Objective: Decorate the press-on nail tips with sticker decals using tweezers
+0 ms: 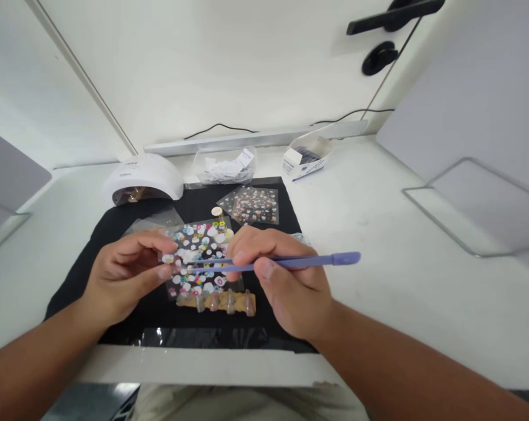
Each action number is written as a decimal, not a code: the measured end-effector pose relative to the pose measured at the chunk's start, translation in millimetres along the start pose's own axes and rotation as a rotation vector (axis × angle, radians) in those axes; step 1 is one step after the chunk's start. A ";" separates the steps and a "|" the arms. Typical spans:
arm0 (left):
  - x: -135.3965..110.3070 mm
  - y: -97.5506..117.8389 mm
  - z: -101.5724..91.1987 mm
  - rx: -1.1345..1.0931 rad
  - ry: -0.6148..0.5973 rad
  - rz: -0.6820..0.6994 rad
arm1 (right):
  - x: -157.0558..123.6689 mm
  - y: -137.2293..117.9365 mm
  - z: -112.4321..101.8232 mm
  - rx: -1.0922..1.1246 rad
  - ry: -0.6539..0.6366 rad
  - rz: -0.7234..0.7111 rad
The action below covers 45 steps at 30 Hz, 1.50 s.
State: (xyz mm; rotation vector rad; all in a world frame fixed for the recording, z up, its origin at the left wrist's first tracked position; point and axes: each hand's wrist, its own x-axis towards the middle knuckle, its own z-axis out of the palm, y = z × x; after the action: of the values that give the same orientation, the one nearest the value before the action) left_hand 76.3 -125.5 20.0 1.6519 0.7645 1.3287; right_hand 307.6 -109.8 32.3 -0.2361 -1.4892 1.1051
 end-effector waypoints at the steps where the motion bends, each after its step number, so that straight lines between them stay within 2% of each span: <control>1: 0.5 0.1 0.5 0.005 0.009 -0.004 | 0.0 0.2 0.1 -0.004 -0.002 -0.005; 6: 1.3 -0.3 3.8 -0.061 0.086 0.012 | -0.6 0.7 0.2 -0.035 -0.018 -0.045; 11: 1.9 -1.3 4.0 -0.110 0.039 0.069 | -3.5 1.1 -0.6 -0.104 -0.053 -0.083; 18: 0.2 0.8 6.5 -0.006 0.025 0.171 | -4.9 1.6 -0.6 -0.128 -0.049 -0.103; 25: -4.2 0.7 1.6 0.228 -0.035 0.232 | -5.6 1.0 -0.6 -0.135 -0.061 -0.087; 33: -3.3 6.2 3.3 0.273 -0.003 0.235 | -9.2 2.9 -2.3 -0.131 -0.090 -0.097; 45: -4.6 3.6 -1.0 0.349 -0.076 0.319 | -5.4 0.1 1.5 -0.098 -0.050 -0.076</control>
State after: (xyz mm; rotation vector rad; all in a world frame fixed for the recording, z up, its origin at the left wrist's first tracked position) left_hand 74.0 -130.8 21.2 2.1611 0.7403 1.3953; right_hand 307.7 -114.2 28.8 -0.2191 -1.5864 0.9855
